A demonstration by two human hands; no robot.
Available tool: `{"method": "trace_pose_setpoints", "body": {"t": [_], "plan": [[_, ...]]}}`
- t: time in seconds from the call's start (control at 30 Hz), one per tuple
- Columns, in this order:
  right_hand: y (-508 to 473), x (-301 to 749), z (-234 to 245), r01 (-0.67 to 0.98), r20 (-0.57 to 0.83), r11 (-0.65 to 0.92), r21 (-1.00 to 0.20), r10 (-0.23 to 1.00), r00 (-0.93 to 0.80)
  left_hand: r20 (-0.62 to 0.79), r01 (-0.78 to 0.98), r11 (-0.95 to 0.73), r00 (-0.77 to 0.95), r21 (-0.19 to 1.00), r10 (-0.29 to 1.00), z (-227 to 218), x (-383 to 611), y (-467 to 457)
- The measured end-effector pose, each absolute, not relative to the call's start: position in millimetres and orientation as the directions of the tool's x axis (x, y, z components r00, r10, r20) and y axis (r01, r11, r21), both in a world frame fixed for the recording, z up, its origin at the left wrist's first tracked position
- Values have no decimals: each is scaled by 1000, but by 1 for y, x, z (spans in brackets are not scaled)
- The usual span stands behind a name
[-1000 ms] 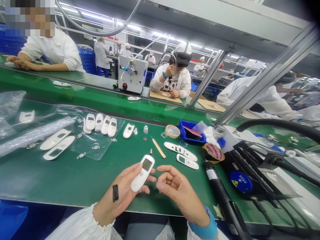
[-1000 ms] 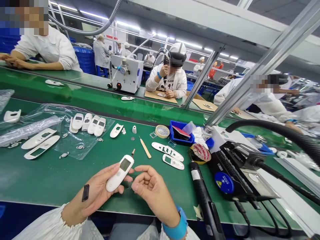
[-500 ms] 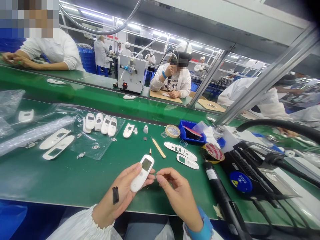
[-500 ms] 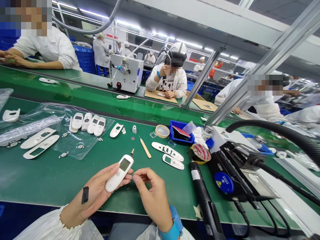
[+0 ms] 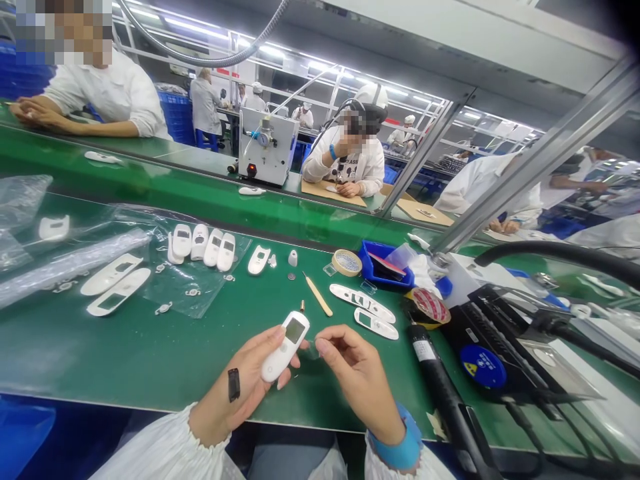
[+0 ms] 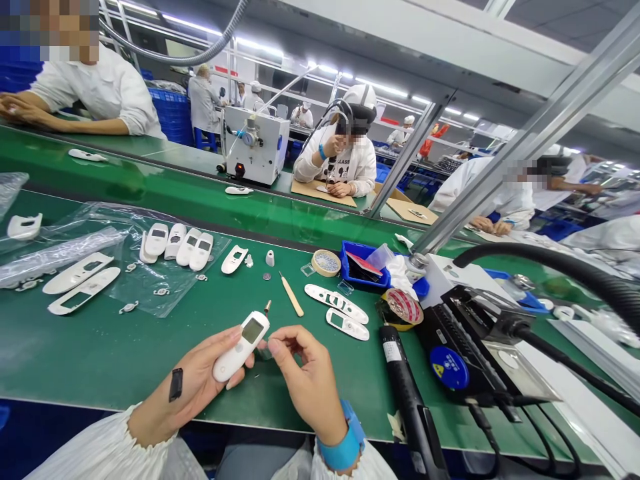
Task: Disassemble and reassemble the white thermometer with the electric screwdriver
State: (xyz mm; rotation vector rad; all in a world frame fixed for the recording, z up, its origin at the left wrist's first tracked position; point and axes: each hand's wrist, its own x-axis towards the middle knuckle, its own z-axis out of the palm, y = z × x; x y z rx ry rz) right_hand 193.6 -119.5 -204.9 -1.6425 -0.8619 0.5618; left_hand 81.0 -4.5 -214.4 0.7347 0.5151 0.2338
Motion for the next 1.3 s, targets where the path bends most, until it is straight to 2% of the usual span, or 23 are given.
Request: {"method": "trace_pose_setpoints", "body": {"t": [0.1, 0.33, 0.57, 1.3], "plan": [[-113, 193, -203, 239, 69, -82, -967, 824, 563, -370, -8, 719, 854, 695, 366, -218, 82, -5], [-102, 192, -203, 422, 189, -61, -904, 830, 525, -358, -13, 696, 851, 718, 385, -221, 84, -7], [-98, 196, -210, 534, 290, -39, -845, 804, 519, -349, 6, 685, 864, 729, 364, -226, 85, -4], [-98, 198, -219, 608, 363, -38, -793, 772, 522, -359, 1, 692, 855, 722, 374, -227, 86, -5]]}}
